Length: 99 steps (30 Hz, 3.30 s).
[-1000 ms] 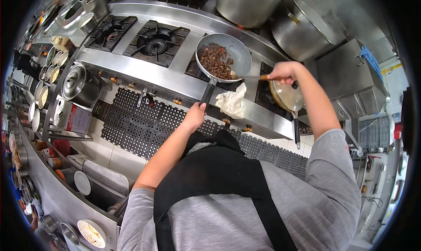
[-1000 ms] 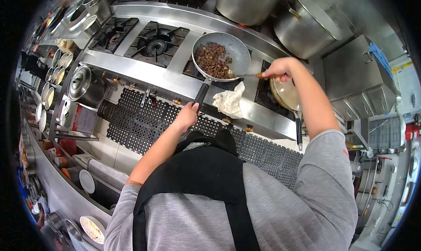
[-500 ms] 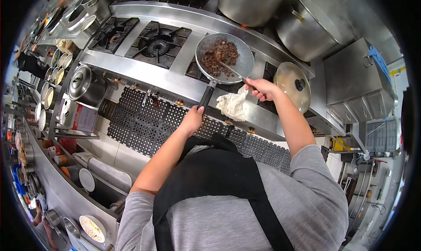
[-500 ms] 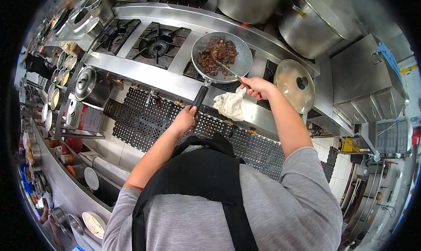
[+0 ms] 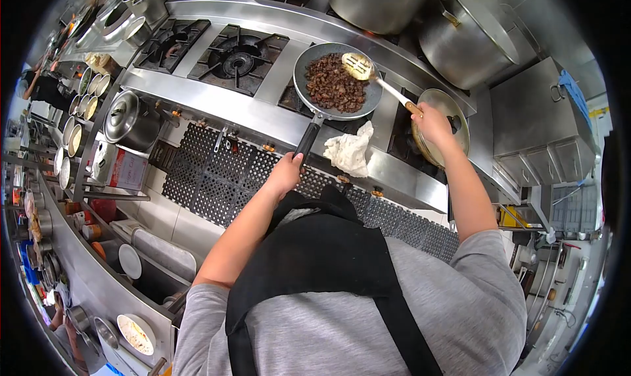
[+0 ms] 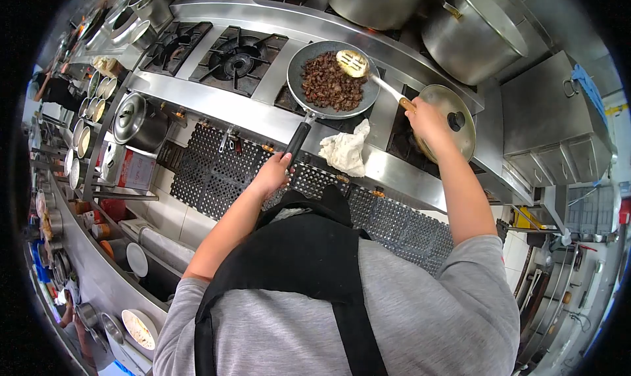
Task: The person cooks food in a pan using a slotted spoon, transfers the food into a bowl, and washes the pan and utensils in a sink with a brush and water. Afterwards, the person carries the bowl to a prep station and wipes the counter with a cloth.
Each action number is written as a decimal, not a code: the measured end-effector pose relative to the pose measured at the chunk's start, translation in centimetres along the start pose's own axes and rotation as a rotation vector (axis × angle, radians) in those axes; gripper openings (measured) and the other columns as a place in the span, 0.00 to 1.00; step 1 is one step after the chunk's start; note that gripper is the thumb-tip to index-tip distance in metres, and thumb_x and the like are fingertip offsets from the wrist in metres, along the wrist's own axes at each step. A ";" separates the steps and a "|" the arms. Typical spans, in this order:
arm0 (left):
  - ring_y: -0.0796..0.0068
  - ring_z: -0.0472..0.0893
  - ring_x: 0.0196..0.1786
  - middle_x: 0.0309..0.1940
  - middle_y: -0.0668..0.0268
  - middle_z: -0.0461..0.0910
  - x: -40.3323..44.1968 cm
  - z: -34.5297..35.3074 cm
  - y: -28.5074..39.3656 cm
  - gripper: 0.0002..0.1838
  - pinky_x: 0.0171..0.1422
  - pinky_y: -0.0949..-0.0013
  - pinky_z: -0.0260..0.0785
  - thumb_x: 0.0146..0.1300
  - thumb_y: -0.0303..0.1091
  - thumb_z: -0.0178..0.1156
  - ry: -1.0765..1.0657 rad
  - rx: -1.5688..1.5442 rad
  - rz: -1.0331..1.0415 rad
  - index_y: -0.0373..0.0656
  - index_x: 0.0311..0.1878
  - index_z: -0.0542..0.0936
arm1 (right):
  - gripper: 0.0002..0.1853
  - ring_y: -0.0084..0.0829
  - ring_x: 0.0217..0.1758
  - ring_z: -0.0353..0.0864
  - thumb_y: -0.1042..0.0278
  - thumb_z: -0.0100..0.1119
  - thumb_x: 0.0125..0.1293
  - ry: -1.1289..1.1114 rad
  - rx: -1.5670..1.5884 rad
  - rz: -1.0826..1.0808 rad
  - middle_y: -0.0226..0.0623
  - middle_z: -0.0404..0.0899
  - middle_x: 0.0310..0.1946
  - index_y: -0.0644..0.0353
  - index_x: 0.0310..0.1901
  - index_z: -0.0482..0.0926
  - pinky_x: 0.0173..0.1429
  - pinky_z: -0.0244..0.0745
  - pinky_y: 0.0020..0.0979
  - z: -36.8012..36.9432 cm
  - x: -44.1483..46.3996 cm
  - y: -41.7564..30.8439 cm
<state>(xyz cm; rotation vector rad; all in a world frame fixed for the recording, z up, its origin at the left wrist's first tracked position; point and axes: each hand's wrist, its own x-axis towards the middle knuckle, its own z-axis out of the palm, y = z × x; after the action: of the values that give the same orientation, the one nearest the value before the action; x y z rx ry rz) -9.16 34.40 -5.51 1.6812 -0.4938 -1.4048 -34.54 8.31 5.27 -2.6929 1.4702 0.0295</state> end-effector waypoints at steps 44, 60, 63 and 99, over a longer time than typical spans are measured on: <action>0.81 0.62 0.14 0.25 0.65 0.71 0.0 -1.3 0.6 0.17 0.16 0.74 0.52 0.71 0.42 0.42 0.008 0.073 0.017 0.36 0.46 0.69 | 0.22 0.48 0.45 0.78 0.63 0.52 0.64 -0.223 -0.003 -0.109 0.50 0.78 0.39 0.54 0.60 0.68 0.48 0.72 0.44 1.6 -4.1 -5.4; 0.77 0.70 0.23 0.28 0.65 0.73 0.0 -1.9 0.6 0.19 0.27 0.72 0.64 0.70 0.44 0.43 -0.009 0.080 0.005 0.35 0.48 0.71 | 0.22 0.50 0.43 0.78 0.63 0.52 0.63 0.013 -0.035 0.031 0.51 0.78 0.40 0.53 0.59 0.68 0.47 0.72 0.46 2.1 2.0 -4.8; 0.77 0.70 0.23 0.27 0.65 0.73 -0.3 -1.8 0.8 0.19 0.26 0.72 0.64 0.70 0.44 0.43 -0.003 0.076 -0.009 0.36 0.48 0.71 | 0.22 0.46 0.42 0.80 0.66 0.50 0.63 -0.030 -0.040 -0.032 0.44 0.80 0.39 0.48 0.61 0.68 0.46 0.73 0.44 4.4 2.4 -5.5; 0.52 0.67 0.58 0.56 0.52 0.67 5.0 11.8 -4.4 0.18 0.61 0.61 0.62 0.54 0.31 0.61 0.039 0.795 0.825 0.46 0.50 0.76 | 0.21 0.51 0.48 0.76 0.65 0.52 0.64 -0.149 0.321 0.018 0.54 0.77 0.45 0.62 0.58 0.68 0.53 0.70 0.42 1.8 0.9 -2.0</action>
<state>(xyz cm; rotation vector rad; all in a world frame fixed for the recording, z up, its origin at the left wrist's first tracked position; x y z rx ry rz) -19.68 28.81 -11.89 1.7308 -1.6542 -0.5683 -32.38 8.81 3.49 -2.3685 1.3276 -0.0047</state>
